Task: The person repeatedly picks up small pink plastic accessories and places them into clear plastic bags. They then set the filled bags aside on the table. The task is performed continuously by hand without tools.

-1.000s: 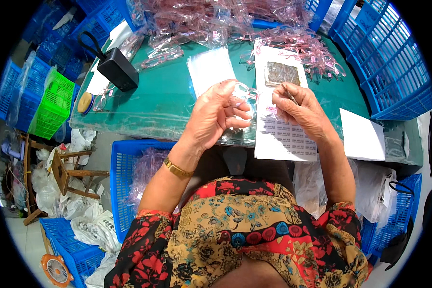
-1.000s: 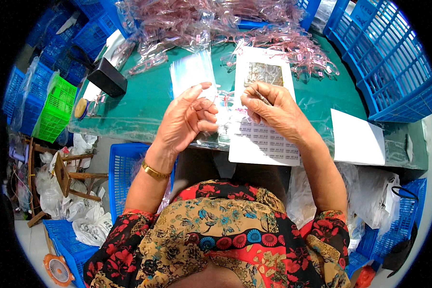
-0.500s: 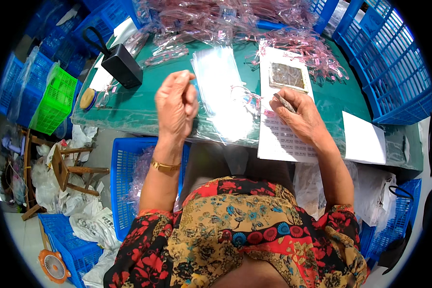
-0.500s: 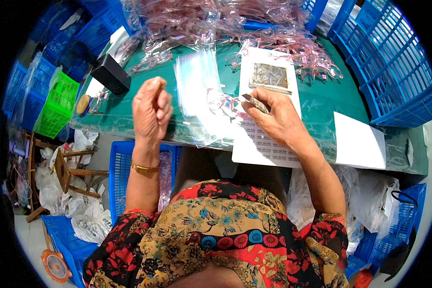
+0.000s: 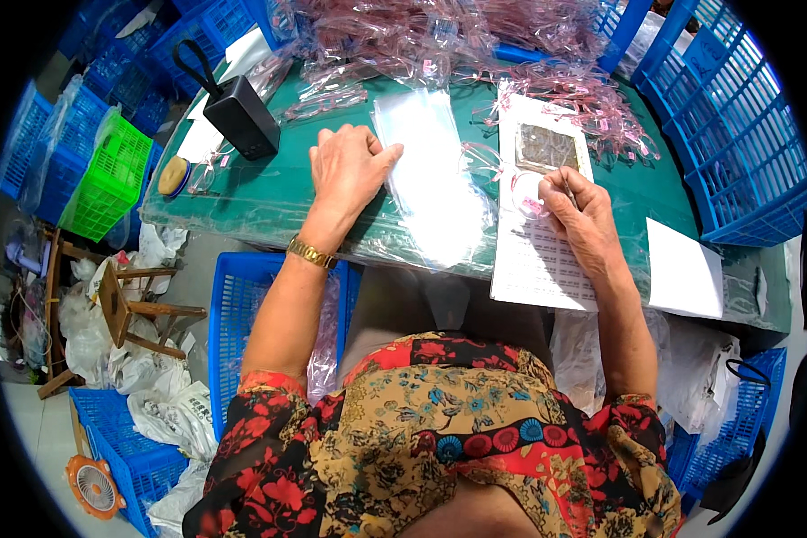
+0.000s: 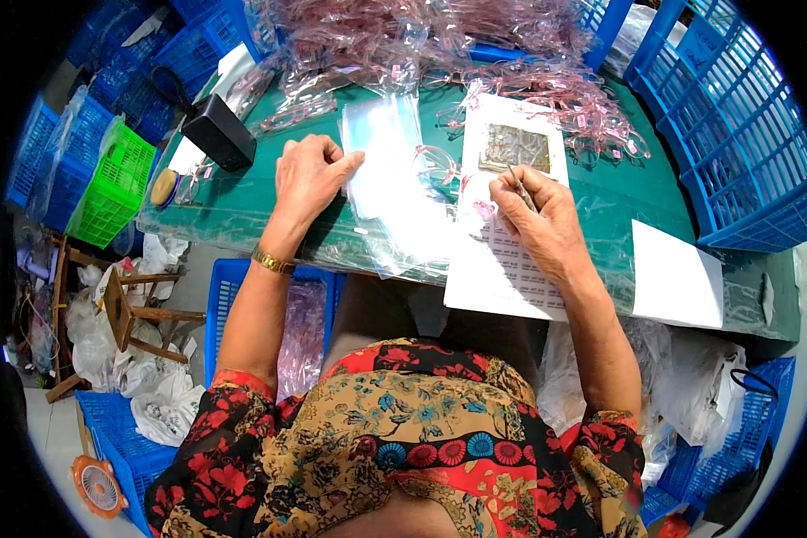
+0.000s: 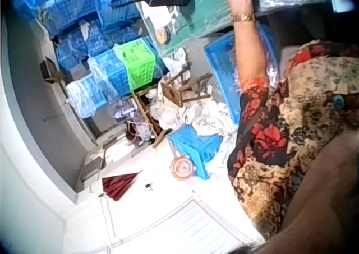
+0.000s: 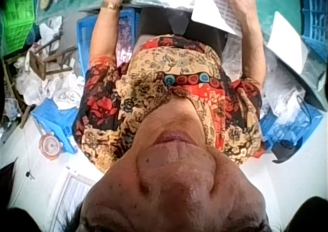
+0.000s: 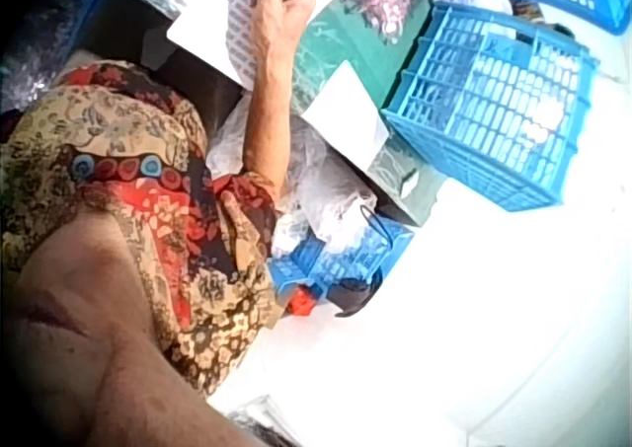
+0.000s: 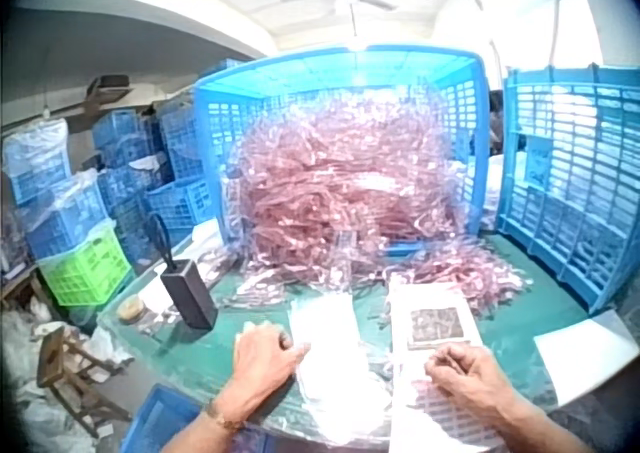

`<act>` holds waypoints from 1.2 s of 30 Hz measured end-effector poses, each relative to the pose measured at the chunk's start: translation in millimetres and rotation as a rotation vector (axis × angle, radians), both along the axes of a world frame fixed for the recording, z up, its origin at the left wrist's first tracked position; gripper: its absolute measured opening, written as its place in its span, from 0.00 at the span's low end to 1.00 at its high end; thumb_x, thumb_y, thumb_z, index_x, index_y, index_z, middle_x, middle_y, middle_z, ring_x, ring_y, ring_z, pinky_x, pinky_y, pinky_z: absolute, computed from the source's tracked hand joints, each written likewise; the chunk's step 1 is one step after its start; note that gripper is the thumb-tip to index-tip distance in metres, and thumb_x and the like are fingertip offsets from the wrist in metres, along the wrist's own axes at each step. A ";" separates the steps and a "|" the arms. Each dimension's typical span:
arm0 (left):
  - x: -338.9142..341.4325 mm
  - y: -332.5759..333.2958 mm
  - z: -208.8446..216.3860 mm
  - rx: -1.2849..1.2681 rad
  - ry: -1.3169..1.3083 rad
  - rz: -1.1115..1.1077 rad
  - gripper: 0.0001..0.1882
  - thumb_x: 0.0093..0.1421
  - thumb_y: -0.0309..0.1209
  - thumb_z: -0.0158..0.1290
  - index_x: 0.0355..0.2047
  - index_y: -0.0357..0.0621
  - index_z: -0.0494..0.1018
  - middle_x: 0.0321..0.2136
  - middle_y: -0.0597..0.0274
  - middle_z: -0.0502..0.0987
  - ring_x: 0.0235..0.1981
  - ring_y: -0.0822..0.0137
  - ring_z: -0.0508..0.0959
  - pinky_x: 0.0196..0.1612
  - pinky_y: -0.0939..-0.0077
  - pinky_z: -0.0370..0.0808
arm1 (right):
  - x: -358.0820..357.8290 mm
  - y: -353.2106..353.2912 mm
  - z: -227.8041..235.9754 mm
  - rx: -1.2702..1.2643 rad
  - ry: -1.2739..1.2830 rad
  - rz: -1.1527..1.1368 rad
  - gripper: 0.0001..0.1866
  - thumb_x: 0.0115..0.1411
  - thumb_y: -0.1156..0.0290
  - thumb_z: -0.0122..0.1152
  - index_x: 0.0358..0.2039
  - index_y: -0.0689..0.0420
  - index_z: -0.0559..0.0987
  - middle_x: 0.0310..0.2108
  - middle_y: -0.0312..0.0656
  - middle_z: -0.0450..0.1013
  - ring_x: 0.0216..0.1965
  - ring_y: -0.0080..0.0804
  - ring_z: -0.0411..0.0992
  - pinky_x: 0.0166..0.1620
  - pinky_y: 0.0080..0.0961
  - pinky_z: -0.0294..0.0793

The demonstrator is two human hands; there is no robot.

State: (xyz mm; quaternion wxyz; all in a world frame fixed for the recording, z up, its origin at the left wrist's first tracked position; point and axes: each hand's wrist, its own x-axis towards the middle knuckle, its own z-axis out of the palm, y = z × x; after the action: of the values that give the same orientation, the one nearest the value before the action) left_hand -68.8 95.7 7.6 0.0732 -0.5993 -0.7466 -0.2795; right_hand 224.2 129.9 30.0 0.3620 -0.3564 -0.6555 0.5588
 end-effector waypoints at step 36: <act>-28.1 -7.0 44.0 -0.521 -0.452 -0.353 0.26 0.67 0.42 0.42 0.22 0.31 0.73 0.10 0.59 0.71 0.09 0.70 0.72 0.15 0.75 0.69 | -32.1 -3.5 14.8 0.444 -0.330 0.011 0.09 0.60 0.70 0.59 0.29 0.63 0.74 0.19 0.39 0.68 0.21 0.23 0.63 0.26 0.25 0.64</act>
State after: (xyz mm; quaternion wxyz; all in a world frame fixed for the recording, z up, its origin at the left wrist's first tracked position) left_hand -96.9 88.7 51.6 -0.2974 -0.6404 -0.6751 -0.2137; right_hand 192.0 126.4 44.8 0.3167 -0.3511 -0.8139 0.3377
